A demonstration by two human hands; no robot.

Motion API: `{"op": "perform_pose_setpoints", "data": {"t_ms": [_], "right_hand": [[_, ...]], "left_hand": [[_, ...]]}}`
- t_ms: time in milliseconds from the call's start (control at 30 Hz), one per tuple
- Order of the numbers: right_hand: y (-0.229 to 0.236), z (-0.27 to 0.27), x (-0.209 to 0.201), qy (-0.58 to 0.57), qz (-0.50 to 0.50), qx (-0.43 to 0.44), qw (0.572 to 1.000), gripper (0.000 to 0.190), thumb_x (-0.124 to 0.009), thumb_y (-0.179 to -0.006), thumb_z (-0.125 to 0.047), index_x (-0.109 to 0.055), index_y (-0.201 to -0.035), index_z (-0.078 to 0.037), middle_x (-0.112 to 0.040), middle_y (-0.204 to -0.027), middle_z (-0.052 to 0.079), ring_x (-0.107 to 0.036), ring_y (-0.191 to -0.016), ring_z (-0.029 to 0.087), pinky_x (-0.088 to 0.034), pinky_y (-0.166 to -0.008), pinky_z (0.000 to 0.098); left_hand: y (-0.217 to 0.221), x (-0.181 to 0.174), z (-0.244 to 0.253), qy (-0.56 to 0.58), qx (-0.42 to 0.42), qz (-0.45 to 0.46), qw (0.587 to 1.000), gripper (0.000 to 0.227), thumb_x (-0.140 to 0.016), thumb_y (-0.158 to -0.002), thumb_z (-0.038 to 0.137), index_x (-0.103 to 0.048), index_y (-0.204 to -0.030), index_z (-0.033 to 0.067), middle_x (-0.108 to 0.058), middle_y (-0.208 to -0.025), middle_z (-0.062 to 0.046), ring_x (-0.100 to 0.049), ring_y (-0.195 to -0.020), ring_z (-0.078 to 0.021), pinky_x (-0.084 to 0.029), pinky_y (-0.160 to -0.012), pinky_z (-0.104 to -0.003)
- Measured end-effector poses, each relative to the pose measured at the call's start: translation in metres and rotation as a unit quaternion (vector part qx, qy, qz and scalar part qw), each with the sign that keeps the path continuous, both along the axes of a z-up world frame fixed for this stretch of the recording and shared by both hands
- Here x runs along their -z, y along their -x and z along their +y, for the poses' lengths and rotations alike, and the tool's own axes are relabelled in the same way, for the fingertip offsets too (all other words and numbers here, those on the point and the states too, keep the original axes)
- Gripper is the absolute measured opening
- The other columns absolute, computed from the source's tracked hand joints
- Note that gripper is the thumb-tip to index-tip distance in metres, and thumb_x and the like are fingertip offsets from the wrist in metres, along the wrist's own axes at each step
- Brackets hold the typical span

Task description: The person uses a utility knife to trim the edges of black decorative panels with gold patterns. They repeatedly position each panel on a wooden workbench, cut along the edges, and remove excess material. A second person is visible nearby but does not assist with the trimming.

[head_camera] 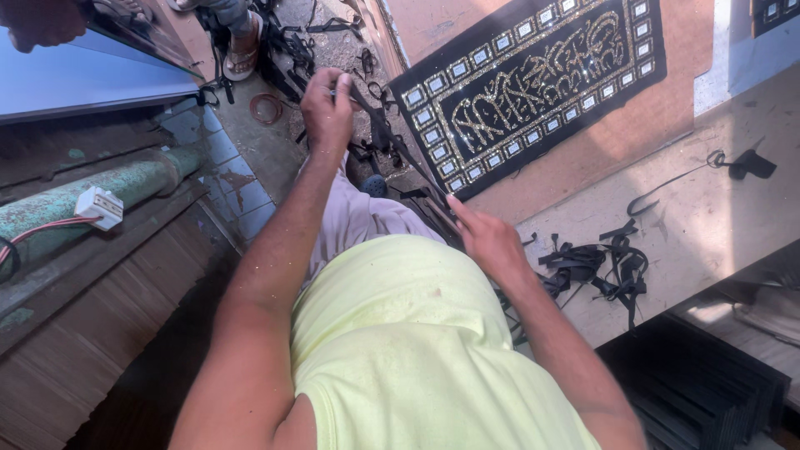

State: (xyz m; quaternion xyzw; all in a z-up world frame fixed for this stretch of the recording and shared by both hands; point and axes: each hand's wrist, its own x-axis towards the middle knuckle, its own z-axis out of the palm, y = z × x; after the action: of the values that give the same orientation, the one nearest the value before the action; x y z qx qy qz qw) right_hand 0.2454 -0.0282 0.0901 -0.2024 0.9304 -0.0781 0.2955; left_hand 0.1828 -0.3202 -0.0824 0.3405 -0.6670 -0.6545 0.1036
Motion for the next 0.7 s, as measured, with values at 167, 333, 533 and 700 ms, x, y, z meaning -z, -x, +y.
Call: {"op": "perform_pose_setpoints", "data": {"t_ms": [167,333,533,700], "right_hand": [[-0.063,0.083,-0.023,0.15,0.035,0.074,0.985,0.053,-0.067,-0.1,-0.02,-0.054,-0.152,-0.026,-0.075,-0.115,0.017,-0.075,-0.098,0.031,-0.059,-0.081,0.0383],[-0.082,0.082,-0.008,0.264,0.051,0.226,0.936,0.056,-0.066,-0.1,-0.016,-0.049,-0.154,-0.009,-0.075,-0.111,0.019,-0.07,-0.082,0.025,-0.058,-0.074,0.0352],[-0.081,0.064,0.002,0.293,0.126,0.245,0.916,0.049,-0.061,-0.106,-0.012,-0.05,-0.154,-0.006,-0.076,-0.112,0.017,-0.072,-0.08,0.014,-0.059,-0.072,0.0311],[-0.079,0.059,-0.002,0.252,0.134,0.279,0.917,0.045,-0.067,-0.102,-0.014,-0.06,-0.146,-0.007,-0.078,-0.108,0.017,-0.076,-0.076,0.016,-0.06,-0.069,0.033]], "left_hand": [[-0.038,0.033,-0.009,0.196,0.034,0.002,0.98,0.011,-0.071,-0.1,0.017,-0.068,-0.103,0.0064,-0.071,-0.099,-0.013,-0.071,-0.094,-0.03,-0.056,-0.086,-0.044],[-0.069,0.037,0.067,0.204,0.144,0.055,0.967,0.062,-0.076,-0.075,0.011,-0.056,-0.133,0.0002,-0.06,-0.121,-0.022,-0.058,-0.116,-0.0369,-0.048,-0.099,-0.047],[-0.078,0.013,0.149,-0.321,0.245,0.037,0.914,0.036,-0.073,-0.094,0.02,-0.066,-0.124,0.0004,-0.074,-0.111,-0.005,-0.066,-0.1,-0.0105,-0.052,-0.089,-0.026],[-0.052,0.019,0.129,-0.295,0.157,-0.001,0.943,0.023,-0.071,-0.103,0.018,-0.069,-0.115,-0.0012,-0.074,-0.095,-0.004,-0.063,-0.082,-0.0094,-0.05,-0.071,-0.025]]}}
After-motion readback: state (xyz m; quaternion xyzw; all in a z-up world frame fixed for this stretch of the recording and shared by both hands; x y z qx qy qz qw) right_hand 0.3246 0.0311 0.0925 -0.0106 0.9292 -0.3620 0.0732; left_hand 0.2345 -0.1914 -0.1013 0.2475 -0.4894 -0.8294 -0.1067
